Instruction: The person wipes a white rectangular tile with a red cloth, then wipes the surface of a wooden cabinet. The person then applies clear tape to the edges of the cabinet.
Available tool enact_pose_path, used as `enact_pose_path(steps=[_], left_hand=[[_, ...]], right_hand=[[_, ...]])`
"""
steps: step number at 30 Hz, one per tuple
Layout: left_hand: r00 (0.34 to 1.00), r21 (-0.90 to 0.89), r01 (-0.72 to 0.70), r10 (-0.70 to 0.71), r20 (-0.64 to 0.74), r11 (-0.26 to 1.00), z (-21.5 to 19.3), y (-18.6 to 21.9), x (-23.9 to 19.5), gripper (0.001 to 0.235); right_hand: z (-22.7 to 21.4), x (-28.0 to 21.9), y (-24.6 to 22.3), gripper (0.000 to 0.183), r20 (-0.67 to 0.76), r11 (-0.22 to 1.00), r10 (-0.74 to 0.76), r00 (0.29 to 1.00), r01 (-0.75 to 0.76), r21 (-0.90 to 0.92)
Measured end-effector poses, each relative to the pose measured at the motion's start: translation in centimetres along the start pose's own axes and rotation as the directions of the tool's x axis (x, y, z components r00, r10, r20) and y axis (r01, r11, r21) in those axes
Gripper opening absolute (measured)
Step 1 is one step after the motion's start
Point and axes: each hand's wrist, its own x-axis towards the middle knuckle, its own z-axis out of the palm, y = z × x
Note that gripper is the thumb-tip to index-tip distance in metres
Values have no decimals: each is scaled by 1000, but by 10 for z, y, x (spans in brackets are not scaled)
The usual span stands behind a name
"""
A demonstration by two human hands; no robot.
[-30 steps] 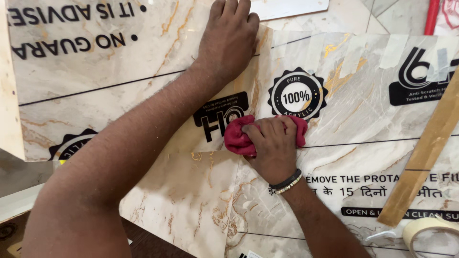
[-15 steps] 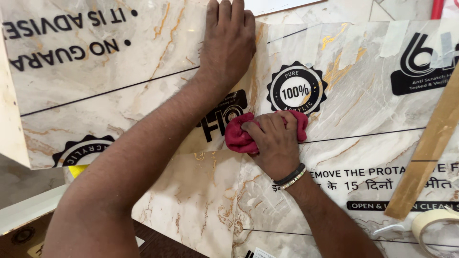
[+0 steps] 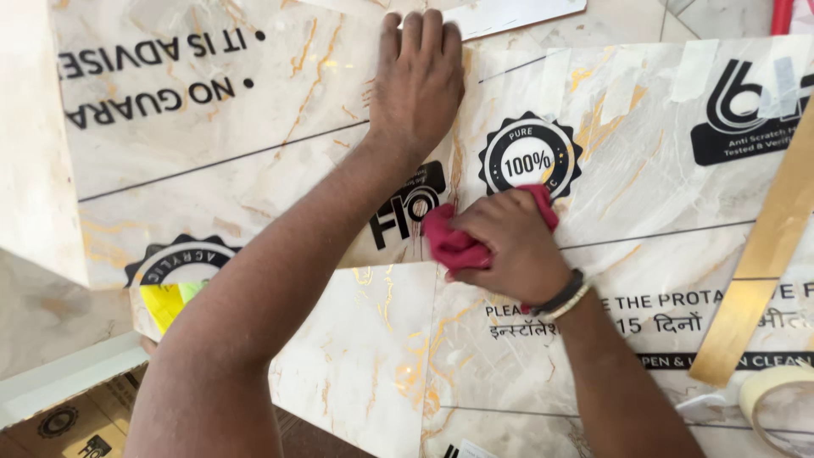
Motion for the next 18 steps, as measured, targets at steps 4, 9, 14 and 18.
enact_pose_path(steps=[4, 9, 14, 18], left_hand=[[999, -147, -35, 40, 28, 989, -40, 0, -15, 72], [913, 47, -155, 125, 387, 987, -131, -43, -100, 123], [888, 39, -192, 157, 432, 981, -151, -64, -128, 136], [849, 121, -231, 139, 509, 965, -143, -62, -126, 140]], right_hand=[[-29, -24, 27, 67, -116, 810, 283, 952, -173, 561], [-43, -44, 60, 72, -345, 612, 409, 845, 26, 790], [-37, -44, 71, 70, -362, 704, 372, 855, -6, 710], [-41, -40, 60, 62, -337, 674, 448, 828, -65, 736]])
